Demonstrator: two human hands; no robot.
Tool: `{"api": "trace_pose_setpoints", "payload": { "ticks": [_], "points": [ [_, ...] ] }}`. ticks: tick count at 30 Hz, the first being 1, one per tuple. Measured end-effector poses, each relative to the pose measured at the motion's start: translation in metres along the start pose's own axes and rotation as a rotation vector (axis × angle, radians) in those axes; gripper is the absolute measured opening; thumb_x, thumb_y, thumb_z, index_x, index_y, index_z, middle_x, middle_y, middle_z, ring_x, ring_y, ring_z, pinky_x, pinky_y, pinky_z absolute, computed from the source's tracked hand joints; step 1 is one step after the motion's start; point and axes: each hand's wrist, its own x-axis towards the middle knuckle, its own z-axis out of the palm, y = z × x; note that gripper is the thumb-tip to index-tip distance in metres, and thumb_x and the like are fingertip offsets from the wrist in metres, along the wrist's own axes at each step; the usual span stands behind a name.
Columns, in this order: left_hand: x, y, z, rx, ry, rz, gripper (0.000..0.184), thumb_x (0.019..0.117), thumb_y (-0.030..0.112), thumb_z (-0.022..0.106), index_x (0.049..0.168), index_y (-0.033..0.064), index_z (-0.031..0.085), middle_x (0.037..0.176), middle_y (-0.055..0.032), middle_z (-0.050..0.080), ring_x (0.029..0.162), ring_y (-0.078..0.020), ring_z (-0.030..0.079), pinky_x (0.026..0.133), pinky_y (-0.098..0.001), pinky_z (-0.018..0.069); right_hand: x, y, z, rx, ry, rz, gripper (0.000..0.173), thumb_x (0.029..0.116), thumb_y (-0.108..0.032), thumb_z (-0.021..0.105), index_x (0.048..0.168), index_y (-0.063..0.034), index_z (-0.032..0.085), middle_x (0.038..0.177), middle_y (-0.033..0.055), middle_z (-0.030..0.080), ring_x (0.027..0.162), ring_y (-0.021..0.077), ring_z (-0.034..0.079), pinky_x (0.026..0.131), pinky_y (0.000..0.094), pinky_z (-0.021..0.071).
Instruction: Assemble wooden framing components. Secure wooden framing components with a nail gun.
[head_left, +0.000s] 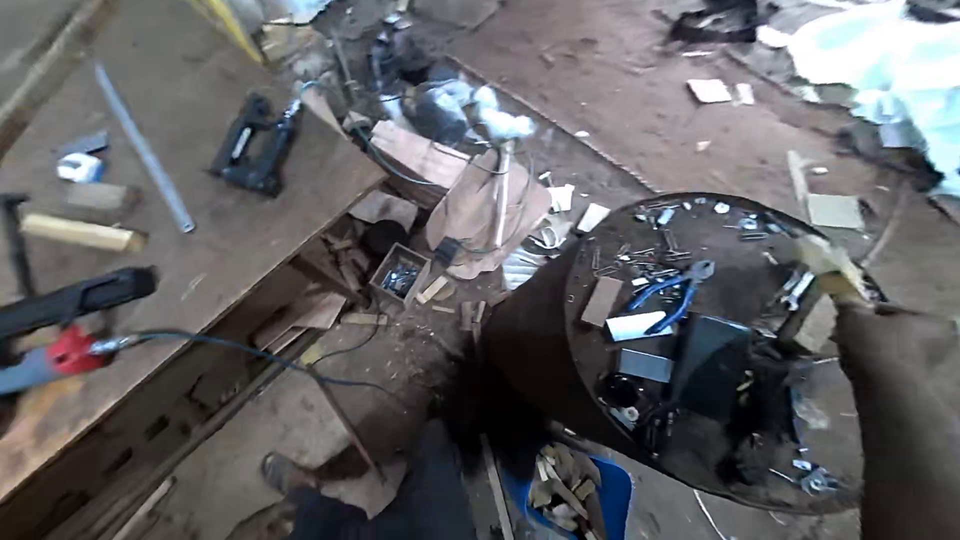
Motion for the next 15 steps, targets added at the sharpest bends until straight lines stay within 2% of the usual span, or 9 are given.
{"api": "trace_pose_setpoints", "payload": {
  "ticks": [1,2,3,4,5,7,11,13,15],
  "points": [
    [-0.004,-0.003,0.003,0.005,-0.012,0.014,0.046,0.1062,0.034,0.055,0.142,0.0066,0.058,0.130,-0.0193,0.067,0.120,-0.0344,0.065,0.107,-0.0560,0.0488,-0.045,-0.021,-0.004,0.102,0.093,0.123,0.033,0.1051,-0.007,0.047,0.134,0.0081,0.054,0.134,0.0178,0.057,0.120,0.0198,0.055,0.105,0.0328,0.0388],
    [-0.008,-0.006,0.007,0.008,-0.021,0.031,0.046,0.1056,0.036,0.055,0.143,0.0096,0.058,0.129,-0.0173,0.068,0.119,-0.0325,0.066,0.107,-0.0554,0.0493,-0.067,-0.019,-0.003,0.235,0.161,0.114,0.023,0.1055,-0.005,0.047,0.123,0.0066,0.056,0.109,0.0108,0.057,0.094,0.0118,0.055,0.088,0.0231,0.0439],
    [-0.010,-0.008,0.010,0.009,-0.026,0.049,0.046,0.1051,0.037,0.056,0.144,0.0119,0.058,0.129,-0.0159,0.068,0.120,-0.0316,0.066,0.107,-0.0557,0.0493,-0.069,0.001,0.003,0.435,0.178,0.006,0.018,0.1061,-0.004,0.046,0.116,0.0066,0.057,0.093,0.0069,0.054,0.077,0.0085,0.053,0.077,0.0207,0.0474],
    [-0.011,-0.008,0.010,0.013,-0.018,0.074,0.046,0.1047,0.038,0.056,0.144,0.0140,0.058,0.130,-0.0142,0.068,0.120,-0.0306,0.066,0.107,-0.0557,0.0496,-0.048,0.039,0.010,0.631,0.044,-0.227,0.013,0.1071,-0.007,0.044,0.109,0.0023,0.053,0.084,-0.0009,0.050,0.067,0.0021,0.052,0.068,0.0187,0.0499],
    [-0.012,-0.004,0.008,0.015,0.005,0.107,0.045,0.1047,0.039,0.055,0.143,0.0161,0.059,0.130,-0.0126,0.068,0.120,-0.0292,0.066,0.107,-0.0553,0.0501,-0.026,0.072,0.023,0.802,-0.118,-0.449,0.014,0.1067,-0.011,0.043,0.102,-0.0044,0.054,0.078,-0.0074,0.055,0.065,-0.0006,0.058,0.065,0.0194,0.0543],
    [-0.014,0.014,-0.001,0.016,0.095,0.196,0.043,0.1051,0.040,0.052,0.143,0.0200,0.060,0.133,-0.0083,0.067,0.121,-0.0252,0.065,0.107,-0.0533,0.0503,-0.043,0.093,0.044,0.949,-0.369,-0.589,0.020,0.1053,-0.021,0.046,0.094,-0.0161,0.061,0.076,-0.0103,0.064,0.065,0.0022,0.062,0.062,0.0223,0.0563],
    [-0.046,0.059,-0.029,-0.051,0.490,0.424,0.050,0.1038,0.043,0.054,0.149,0.0227,0.053,0.144,-0.0036,0.059,0.132,-0.0212,0.058,0.112,-0.0486,0.0472,-0.213,0.071,0.076,1.025,-0.862,-0.410,0.022,0.1015,-0.030,0.051,0.097,-0.0157,0.067,0.076,-0.0026,0.064,0.062,0.0062,0.060,0.058,0.0247,0.0553],
    [-0.075,0.074,-0.047,-0.088,0.778,0.537,0.062,0.0987,0.048,0.061,0.154,0.0230,0.047,0.152,-0.0029,0.053,0.139,-0.0232,0.052,0.113,-0.0509,0.0463,-0.292,0.056,0.090,1.021,-1.185,-0.371,0.027,0.0918,-0.040,0.067,0.099,-0.0151,0.069,0.078,-0.0003,0.066,0.065,0.0079,0.063,0.061,0.0264,0.0564],
    [-0.108,0.077,-0.066,-0.089,1.067,0.666,0.073,0.0912,0.053,0.070,0.152,0.0206,0.048,0.153,-0.0044,0.052,0.141,-0.0265,0.049,0.113,-0.0544,0.0445,-0.357,0.039,0.099,0.951,-1.540,-0.381,0.037,0.0884,-0.047,0.075,0.101,-0.0124,0.072,0.081,0.0004,0.066,0.068,0.0077,0.062,0.063,0.0247,0.0541]
  ]
}}
